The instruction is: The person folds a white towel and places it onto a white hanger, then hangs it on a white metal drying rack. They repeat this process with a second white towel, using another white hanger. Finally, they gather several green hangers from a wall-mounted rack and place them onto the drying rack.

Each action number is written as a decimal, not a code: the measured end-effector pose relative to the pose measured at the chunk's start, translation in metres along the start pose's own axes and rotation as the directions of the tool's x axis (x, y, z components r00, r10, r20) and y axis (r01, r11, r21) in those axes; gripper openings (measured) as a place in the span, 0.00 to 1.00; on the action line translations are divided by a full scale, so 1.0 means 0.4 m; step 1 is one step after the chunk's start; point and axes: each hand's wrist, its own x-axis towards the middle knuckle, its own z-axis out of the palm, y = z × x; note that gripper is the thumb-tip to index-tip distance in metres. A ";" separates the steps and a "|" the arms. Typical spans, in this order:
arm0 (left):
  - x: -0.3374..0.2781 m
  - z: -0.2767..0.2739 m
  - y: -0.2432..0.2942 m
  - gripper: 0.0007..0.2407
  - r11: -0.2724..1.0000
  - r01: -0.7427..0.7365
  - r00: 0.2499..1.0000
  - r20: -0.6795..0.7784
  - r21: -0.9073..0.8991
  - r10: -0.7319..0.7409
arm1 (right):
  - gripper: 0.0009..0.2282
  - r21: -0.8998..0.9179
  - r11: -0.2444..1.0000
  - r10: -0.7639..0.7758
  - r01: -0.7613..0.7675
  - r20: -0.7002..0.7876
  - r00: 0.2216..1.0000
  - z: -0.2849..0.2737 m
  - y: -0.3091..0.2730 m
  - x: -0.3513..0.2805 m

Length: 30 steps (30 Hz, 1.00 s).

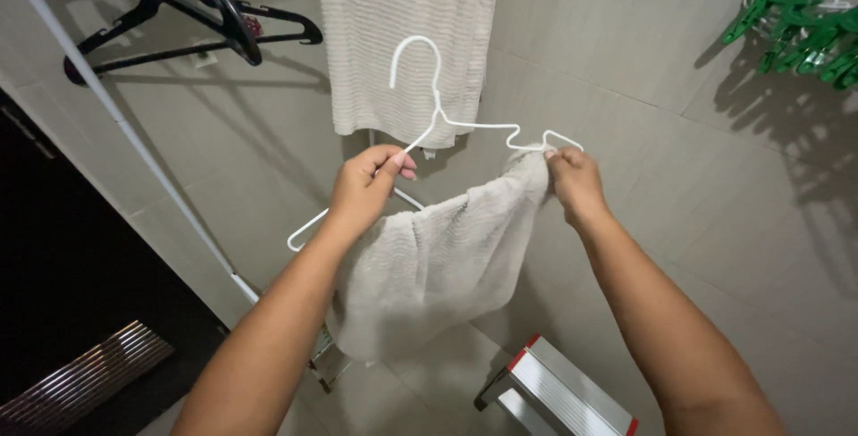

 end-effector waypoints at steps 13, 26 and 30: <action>-0.024 -0.036 0.012 0.09 0.995 -0.081 0.996 -0.033 0.064 0.084 | 0.11 -0.585 0.779 -0.437 0.228 -0.244 0.866 -0.086 0.040 -0.044; -0.041 -0.032 -0.030 0.07 0.982 0.151 0.983 -0.088 -0.111 -0.161 | 0.07 0.022 0.995 0.089 -0.099 0.278 0.957 -0.183 -0.040 -0.114; -0.050 -0.034 0.014 0.07 0.980 0.126 0.992 0.037 -0.153 -0.122 | 0.09 -0.047 0.987 -0.133 0.152 0.281 0.951 -0.233 0.144 -0.009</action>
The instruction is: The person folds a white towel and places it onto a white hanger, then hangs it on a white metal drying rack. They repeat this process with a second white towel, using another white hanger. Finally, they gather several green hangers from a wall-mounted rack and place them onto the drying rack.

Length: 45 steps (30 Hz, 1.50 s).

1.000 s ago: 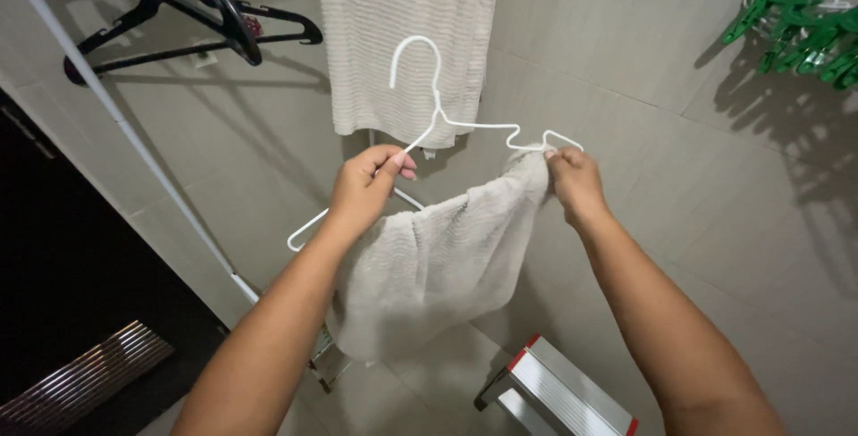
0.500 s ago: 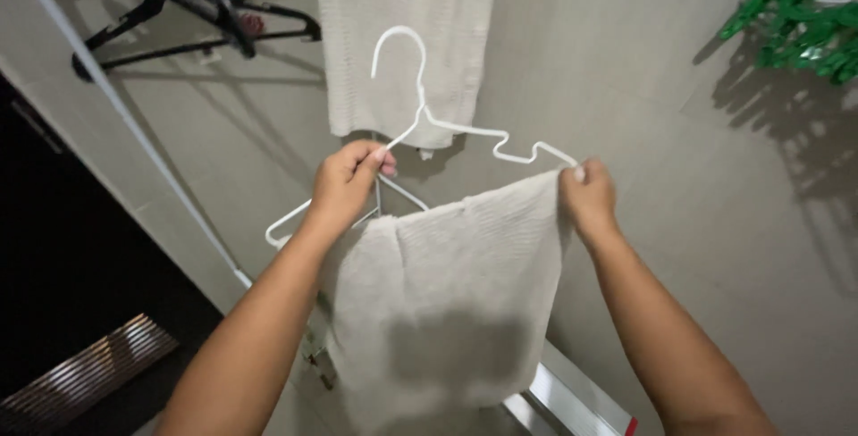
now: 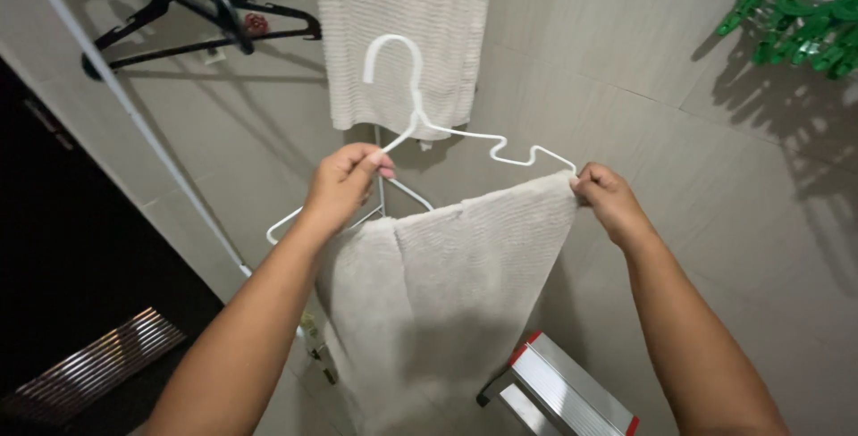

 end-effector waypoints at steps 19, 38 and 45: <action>-0.016 0.024 0.030 0.06 0.905 -0.302 0.953 0.122 0.299 0.278 | 0.12 -0.483 0.828 -0.276 0.285 0.092 0.957 0.363 -0.478 -0.124; -0.115 -0.165 -0.361 0.23 0.777 0.294 0.950 -0.263 0.557 -0.170 | 0.16 -0.211 0.977 -0.093 0.040 -0.249 0.964 0.351 -0.489 -0.114; -0.082 -0.165 -0.347 0.15 0.737 0.090 0.938 -0.306 0.670 0.164 | 0.17 -0.274 0.960 -0.115 0.055 -0.210 0.971 0.252 -0.441 -0.130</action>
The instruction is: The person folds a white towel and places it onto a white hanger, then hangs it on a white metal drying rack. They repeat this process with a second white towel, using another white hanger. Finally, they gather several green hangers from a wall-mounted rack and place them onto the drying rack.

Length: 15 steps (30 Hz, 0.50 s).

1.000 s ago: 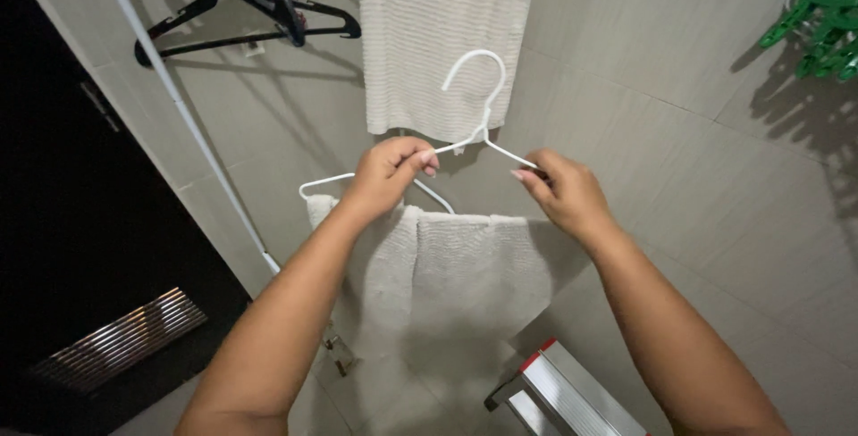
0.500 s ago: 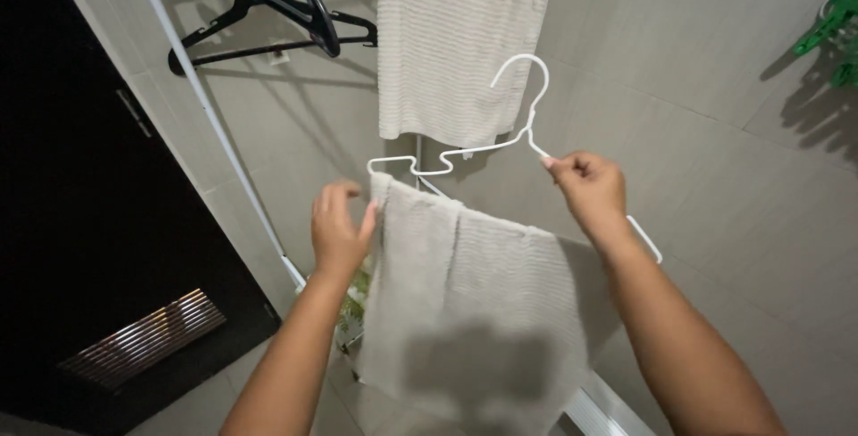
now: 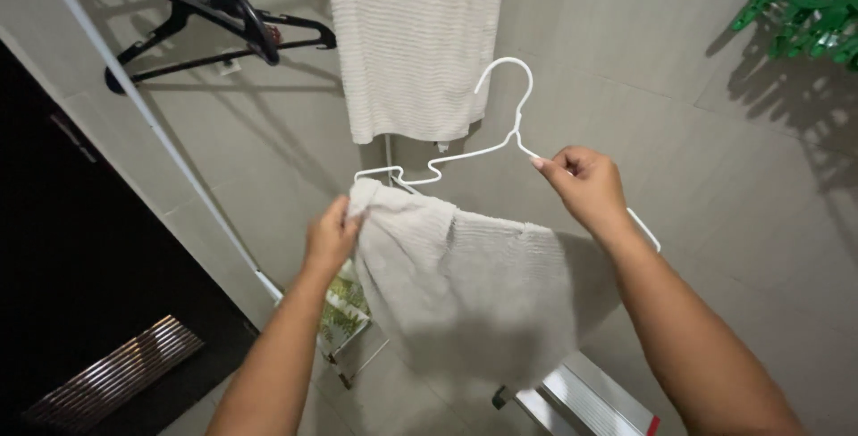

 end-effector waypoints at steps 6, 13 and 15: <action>0.020 -0.092 0.169 0.11 0.995 -0.096 0.983 -0.162 -0.023 0.091 | 0.14 0.165 0.986 -0.013 0.007 0.037 0.999 -0.023 0.009 -0.022; 0.037 -0.088 0.146 0.13 0.977 -0.005 0.999 -0.037 -0.212 -0.003 | 0.15 0.205 0.977 0.046 -0.051 0.032 0.998 -0.010 -0.024 -0.018; 0.044 -0.097 0.153 0.10 0.508 0.175 0.966 0.048 -0.844 -0.253 | 0.15 0.202 0.979 0.011 -0.028 0.081 0.997 0.005 -0.027 -0.021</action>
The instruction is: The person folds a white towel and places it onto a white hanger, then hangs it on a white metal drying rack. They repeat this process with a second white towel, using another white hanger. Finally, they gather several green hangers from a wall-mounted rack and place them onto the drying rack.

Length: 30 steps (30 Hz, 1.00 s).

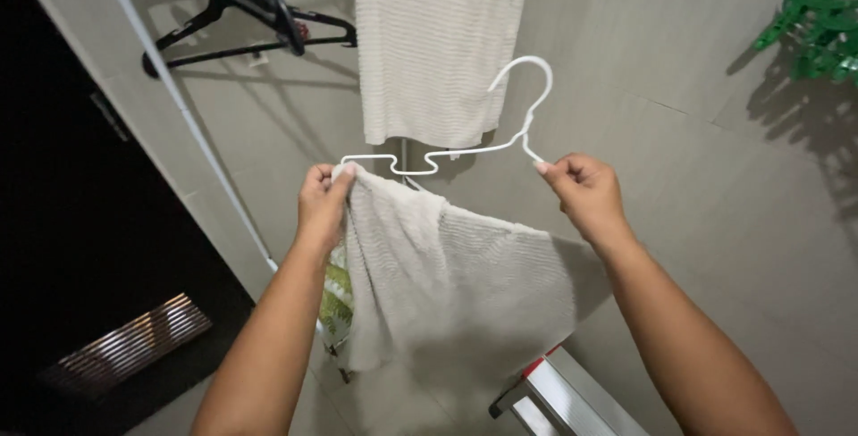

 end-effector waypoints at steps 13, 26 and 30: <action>0.037 -0.085 -0.080 0.14 0.924 0.011 0.950 -0.294 0.382 0.110 | 0.13 -0.014 0.989 0.146 -0.145 0.087 0.986 0.017 -0.056 0.047; -0.150 0.231 0.162 0.20 0.175 -0.463 0.882 0.434 0.869 0.182 | 0.14 -0.041 0.999 -0.015 0.024 0.215 0.976 0.044 -0.021 0.093; -0.125 0.262 0.170 0.12 0.391 -0.269 0.951 0.307 0.880 -0.037 | 0.14 -0.131 0.979 -0.135 0.159 0.177 0.975 0.046 -0.035 0.129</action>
